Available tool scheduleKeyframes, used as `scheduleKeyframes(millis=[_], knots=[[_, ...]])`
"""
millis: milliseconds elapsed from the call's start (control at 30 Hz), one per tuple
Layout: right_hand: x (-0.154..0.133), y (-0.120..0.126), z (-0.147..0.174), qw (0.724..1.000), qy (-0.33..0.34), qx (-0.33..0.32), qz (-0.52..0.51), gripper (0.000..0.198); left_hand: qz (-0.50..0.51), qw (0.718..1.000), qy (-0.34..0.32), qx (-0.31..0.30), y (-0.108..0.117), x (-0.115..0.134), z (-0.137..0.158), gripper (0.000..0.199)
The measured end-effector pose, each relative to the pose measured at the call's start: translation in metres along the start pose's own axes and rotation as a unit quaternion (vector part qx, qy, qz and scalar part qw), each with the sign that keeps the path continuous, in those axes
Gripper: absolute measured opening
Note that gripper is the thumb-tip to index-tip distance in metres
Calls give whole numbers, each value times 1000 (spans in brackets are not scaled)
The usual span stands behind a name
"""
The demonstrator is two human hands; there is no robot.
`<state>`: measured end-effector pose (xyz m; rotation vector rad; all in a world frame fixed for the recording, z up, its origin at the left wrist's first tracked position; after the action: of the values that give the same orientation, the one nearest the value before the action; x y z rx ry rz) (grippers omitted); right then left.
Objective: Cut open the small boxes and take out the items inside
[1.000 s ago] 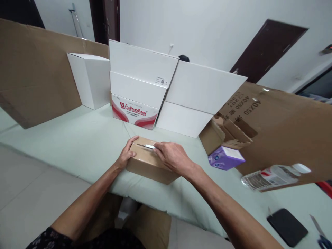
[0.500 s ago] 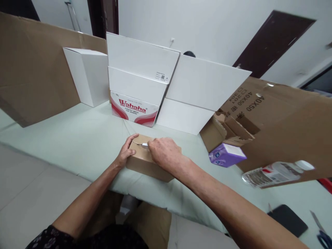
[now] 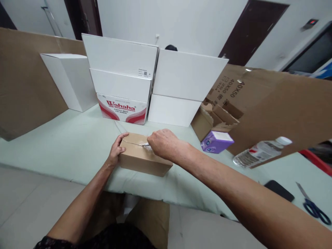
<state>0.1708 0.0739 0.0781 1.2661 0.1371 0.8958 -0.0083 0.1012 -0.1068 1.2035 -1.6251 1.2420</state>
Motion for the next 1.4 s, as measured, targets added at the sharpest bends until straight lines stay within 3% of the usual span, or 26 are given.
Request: scheduleKeyframes(millis=[167,367,500,633,733,833,1000,1133,1233,1333,1400], knots=[[5,2,4,1000,-11,-11,-14,29,-7,1000,-1,1,0,-2,-2,68],[19,-13,16,999,-38,-30,-7,24,-7,1000,-4,4,-1,-3,-4,67],[37,-31,39,995,-70,-76,-4,26,1,1000,-1,11,-2,-1,-3,67],[72,-49,75,991,-102,-44,-73,33,1,1000,4,16,-2,1,-1,66],[104,-75,100,977,-150,-19,-150,33,-1,1000,5,20,-2,1,0,66],[118,-114,113,952,-204,21,-225,40,-2,1000,2,23,-2,2,1,66],[93,-181,97,910,-262,91,-308,40,-10,1000,-3,26,-2,3,2,65],[74,-208,88,886,-287,142,-334,41,-12,1000,-2,29,-2,4,2,66],[72,-198,99,855,-290,216,-371,48,-6,999,2,32,-3,3,2,66],[72,-158,110,818,-241,307,-422,53,2,999,2,39,-4,3,3,67],[66,-121,105,840,-180,297,-416,48,5,999,2,44,-5,4,3,67]])
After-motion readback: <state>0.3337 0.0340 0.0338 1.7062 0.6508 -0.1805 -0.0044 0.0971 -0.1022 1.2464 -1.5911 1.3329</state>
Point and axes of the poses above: each hand's wrist, its own z-axis away from the middle knuckle, its own y-axis out of the back of the hand, x = y × z, the point moved 4 cm from there along -z, towards the middle knuckle, and after that the axes turned 5 degrees about y, right-handed, at the moved point
